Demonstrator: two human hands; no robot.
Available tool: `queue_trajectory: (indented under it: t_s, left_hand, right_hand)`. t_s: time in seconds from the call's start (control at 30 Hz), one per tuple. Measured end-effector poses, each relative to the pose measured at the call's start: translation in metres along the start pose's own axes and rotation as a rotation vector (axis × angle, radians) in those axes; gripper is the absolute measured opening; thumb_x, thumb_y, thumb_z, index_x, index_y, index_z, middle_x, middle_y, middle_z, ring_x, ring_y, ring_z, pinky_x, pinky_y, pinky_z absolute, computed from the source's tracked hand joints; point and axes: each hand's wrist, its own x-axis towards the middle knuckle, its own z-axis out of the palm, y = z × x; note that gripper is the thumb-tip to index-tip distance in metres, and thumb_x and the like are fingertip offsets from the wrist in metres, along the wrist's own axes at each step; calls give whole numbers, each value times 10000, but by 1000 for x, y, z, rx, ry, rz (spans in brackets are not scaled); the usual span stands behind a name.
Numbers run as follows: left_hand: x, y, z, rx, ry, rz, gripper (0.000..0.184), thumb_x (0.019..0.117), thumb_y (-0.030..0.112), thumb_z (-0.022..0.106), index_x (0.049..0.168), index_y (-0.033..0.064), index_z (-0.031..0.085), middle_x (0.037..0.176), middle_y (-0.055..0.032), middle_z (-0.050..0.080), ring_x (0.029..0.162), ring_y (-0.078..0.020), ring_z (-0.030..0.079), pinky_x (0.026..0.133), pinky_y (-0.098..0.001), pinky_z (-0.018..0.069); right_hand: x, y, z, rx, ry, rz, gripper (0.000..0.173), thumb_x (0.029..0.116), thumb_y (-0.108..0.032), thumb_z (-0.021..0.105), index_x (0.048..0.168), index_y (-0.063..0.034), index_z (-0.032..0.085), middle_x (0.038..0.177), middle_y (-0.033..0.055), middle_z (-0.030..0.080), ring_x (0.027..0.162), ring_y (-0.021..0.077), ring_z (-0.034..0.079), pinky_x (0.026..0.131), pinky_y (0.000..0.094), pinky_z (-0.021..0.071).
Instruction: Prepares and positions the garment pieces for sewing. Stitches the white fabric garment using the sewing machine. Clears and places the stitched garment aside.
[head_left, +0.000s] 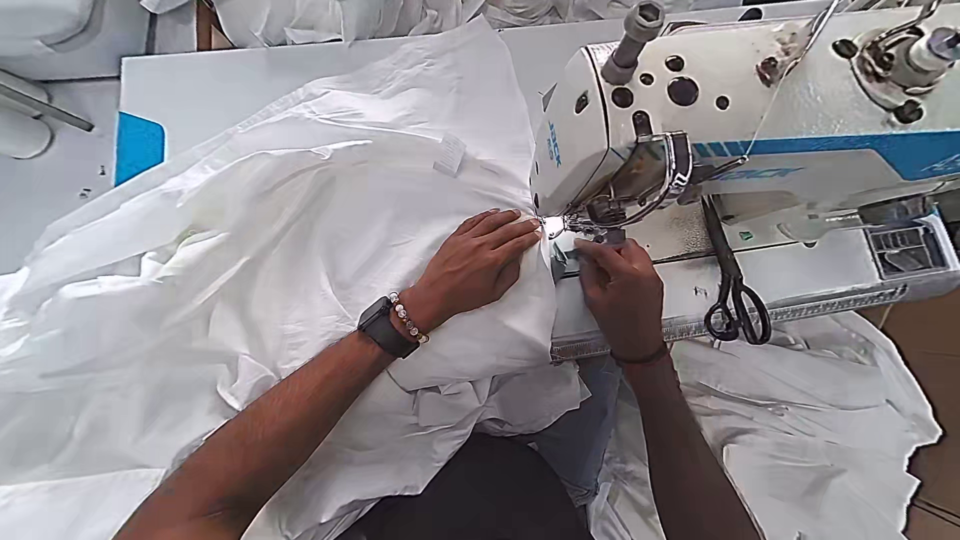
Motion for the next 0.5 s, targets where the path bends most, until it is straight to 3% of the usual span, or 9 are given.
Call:
queue_trajectory:
  t_s: [0.07, 0.13, 0.23, 0.33, 0.5]
  left_hand:
    - [0, -2, 0, -9, -4, 11, 421, 1037, 230, 445, 1397, 140, 644, 1482, -17, 589, 1442, -231, 469, 1221, -437, 340]
    - [1, -5, -1, -17, -2, 25, 423, 1040, 228, 443, 1403, 134, 639, 1477, -25, 591, 1435, -234, 476, 1218, -440, 345]
    - [2, -14, -4, -36, -18, 76, 421, 1042, 249, 440, 1398, 154, 644, 1461, -15, 603, 1427, -237, 480, 1212, -441, 344]
    - [7, -31, -6, -38, -71, 153, 437, 1046, 288, 424, 1432, 238, 621, 1486, 27, 578, 1436, -225, 452, 1208, -451, 326]
    - [13, -44, -11, -12, -108, 227, 449, 1027, 287, 421, 1422, 339, 628, 1470, 42, 582, 1403, -245, 453, 1170, -468, 315]
  right_hand:
    - [1, -18, 17, -21, 72, -29, 232, 998, -291, 645, 1173, -209, 775, 1024, 91, 682, 928, 271, 653, 725, 419, 548]
    - [-2, -28, 27, -20, 144, -99, 210, 1008, -236, 621, 1148, -184, 769, 1065, 68, 695, 940, 250, 647, 747, 396, 543]
    - [-15, -35, 31, -18, 142, -256, 279, 1004, -153, 582, 1208, -224, 759, 1286, -43, 707, 1201, 188, 615, 959, 401, 477]
    - [-28, -38, 34, -98, 83, -296, 375, 975, -133, 540, 1260, -268, 742, 1384, -112, 663, 1322, 170, 551, 1041, 431, 409]
    - [-37, -43, 41, -204, 208, -171, 327, 962, -158, 566, 1166, -283, 789, 1268, -137, 725, 1173, 132, 631, 967, 411, 413]
